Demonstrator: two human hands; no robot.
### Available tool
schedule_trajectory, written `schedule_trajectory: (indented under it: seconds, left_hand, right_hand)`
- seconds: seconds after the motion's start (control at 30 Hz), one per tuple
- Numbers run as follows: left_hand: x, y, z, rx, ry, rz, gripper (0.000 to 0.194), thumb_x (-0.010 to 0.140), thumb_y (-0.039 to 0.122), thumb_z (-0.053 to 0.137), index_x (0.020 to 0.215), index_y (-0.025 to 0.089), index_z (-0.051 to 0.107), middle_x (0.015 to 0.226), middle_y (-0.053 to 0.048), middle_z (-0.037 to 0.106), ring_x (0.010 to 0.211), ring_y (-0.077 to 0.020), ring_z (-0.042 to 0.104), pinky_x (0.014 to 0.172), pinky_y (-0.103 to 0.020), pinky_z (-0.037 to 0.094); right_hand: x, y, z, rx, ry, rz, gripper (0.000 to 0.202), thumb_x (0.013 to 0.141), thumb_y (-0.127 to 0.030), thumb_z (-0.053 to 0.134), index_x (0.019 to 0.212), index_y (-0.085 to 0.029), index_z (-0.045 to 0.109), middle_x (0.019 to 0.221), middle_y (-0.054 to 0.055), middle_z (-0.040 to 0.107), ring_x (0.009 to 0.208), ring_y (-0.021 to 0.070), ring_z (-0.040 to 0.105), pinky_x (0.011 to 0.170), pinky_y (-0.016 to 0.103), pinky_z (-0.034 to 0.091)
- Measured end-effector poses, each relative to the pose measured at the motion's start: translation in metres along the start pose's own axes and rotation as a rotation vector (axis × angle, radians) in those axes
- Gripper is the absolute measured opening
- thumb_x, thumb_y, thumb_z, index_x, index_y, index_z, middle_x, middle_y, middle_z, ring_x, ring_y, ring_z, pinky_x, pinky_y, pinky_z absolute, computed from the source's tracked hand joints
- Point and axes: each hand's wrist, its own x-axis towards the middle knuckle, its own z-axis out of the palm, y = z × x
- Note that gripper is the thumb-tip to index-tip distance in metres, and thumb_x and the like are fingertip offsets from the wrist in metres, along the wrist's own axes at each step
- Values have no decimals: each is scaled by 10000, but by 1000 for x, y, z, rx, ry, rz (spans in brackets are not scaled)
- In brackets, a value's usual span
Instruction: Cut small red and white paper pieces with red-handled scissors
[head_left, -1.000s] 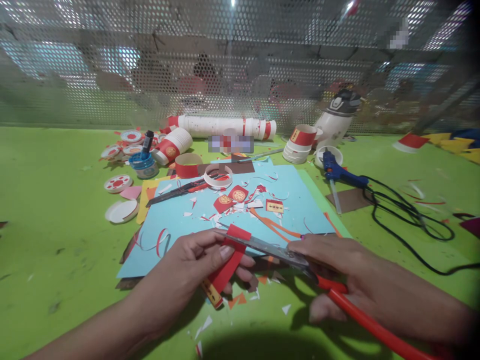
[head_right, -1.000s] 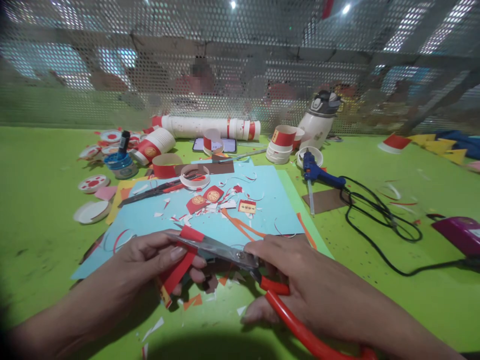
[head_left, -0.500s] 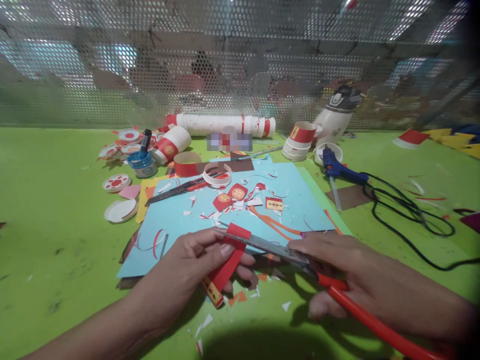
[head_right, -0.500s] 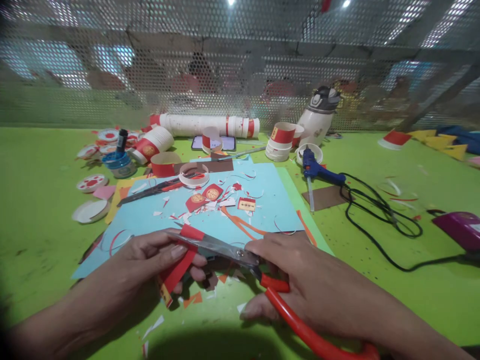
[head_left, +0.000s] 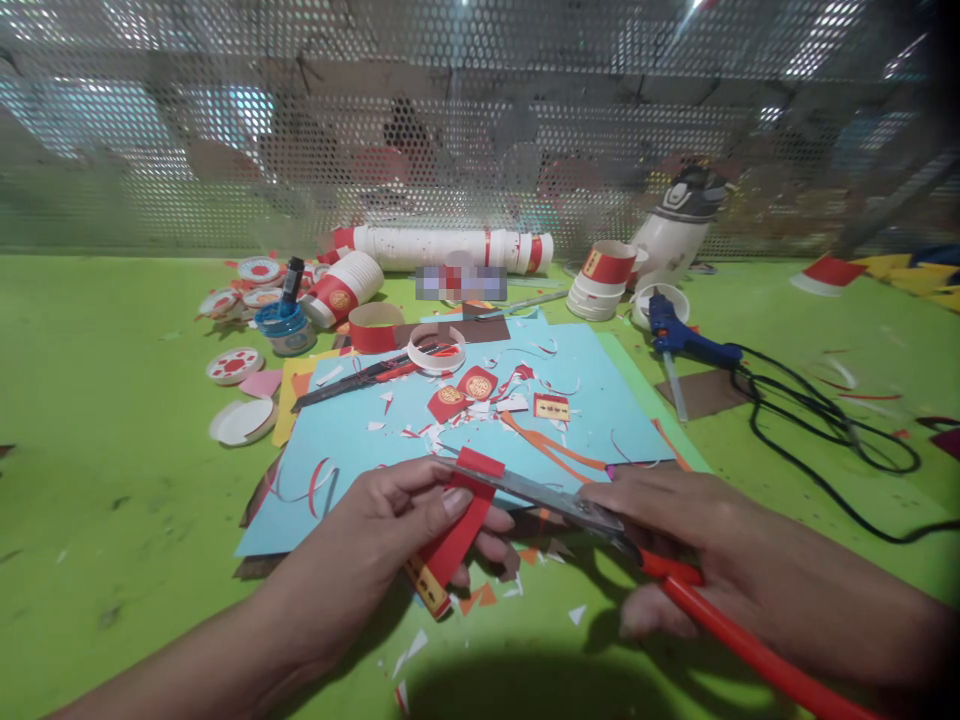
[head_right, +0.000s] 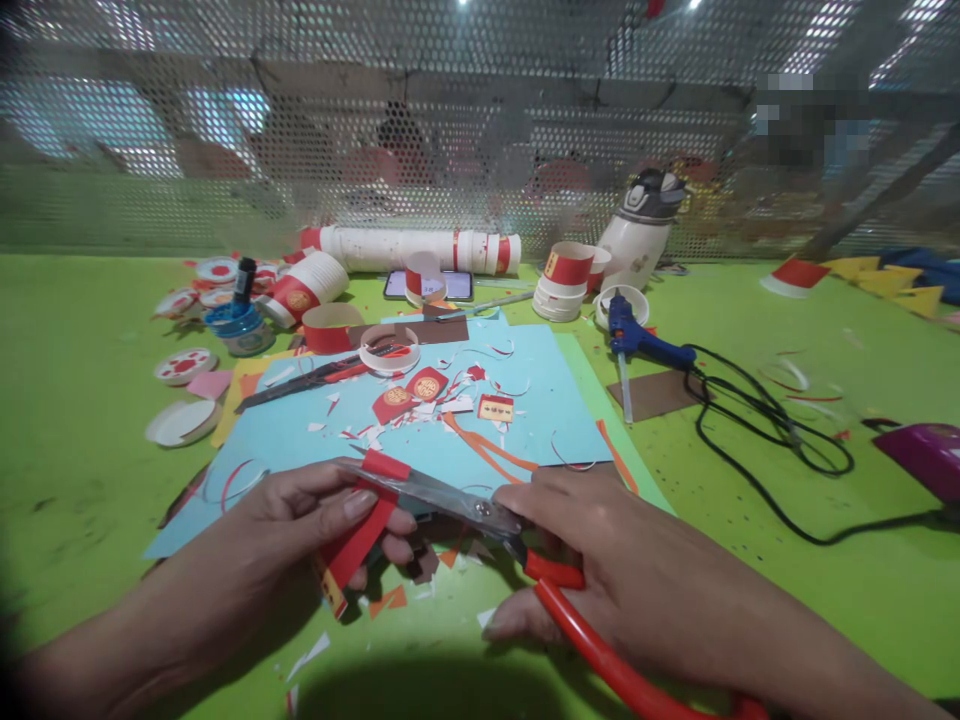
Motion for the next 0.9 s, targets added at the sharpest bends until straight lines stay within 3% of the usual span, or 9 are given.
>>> schedule_trajectory:
  seconds: [0.3, 0.5, 0.7, 0.9]
  left_hand:
    - [-1, 2, 0, -10, -8, -15, 205, 841, 291, 562, 910, 130, 669, 825, -100, 707, 730, -185, 679, 546, -203, 485]
    - [0, 2, 1, -7, 7, -22, 212, 841, 294, 563, 929, 131, 665, 830, -102, 711, 745, -191, 681, 578, -215, 487]
    - [0, 3, 1, -15, 2, -30, 226, 840, 294, 564, 944, 116, 659, 828, -119, 713, 722, -176, 675, 576, -216, 485]
    - [1, 1, -1, -45, -11, -54, 213, 836, 292, 568, 918, 115, 654, 846, -122, 708, 725, -167, 669, 589, -215, 485]
  right_hand:
    - [2, 3, 1, -1, -10, -25, 539, 729, -625, 582, 1112, -247, 608, 1159, 119, 602, 1097, 370, 488, 847, 478, 435]
    - [2, 4, 3, -26, -12, -16, 590, 725, -659, 554, 1150, -251, 585, 1252, 132, 552, 1155, 388, 448, 850, 490, 436]
    - [-1, 7, 6, -78, 14, -47, 533, 757, -630, 546, 1136, -257, 594, 1214, 107, 582, 1168, 369, 448, 857, 464, 450]
    - [-1, 6, 4, -87, 18, -69, 514, 776, -594, 555, 1156, -252, 601, 1173, 95, 614, 1091, 339, 525, 837, 449, 470]
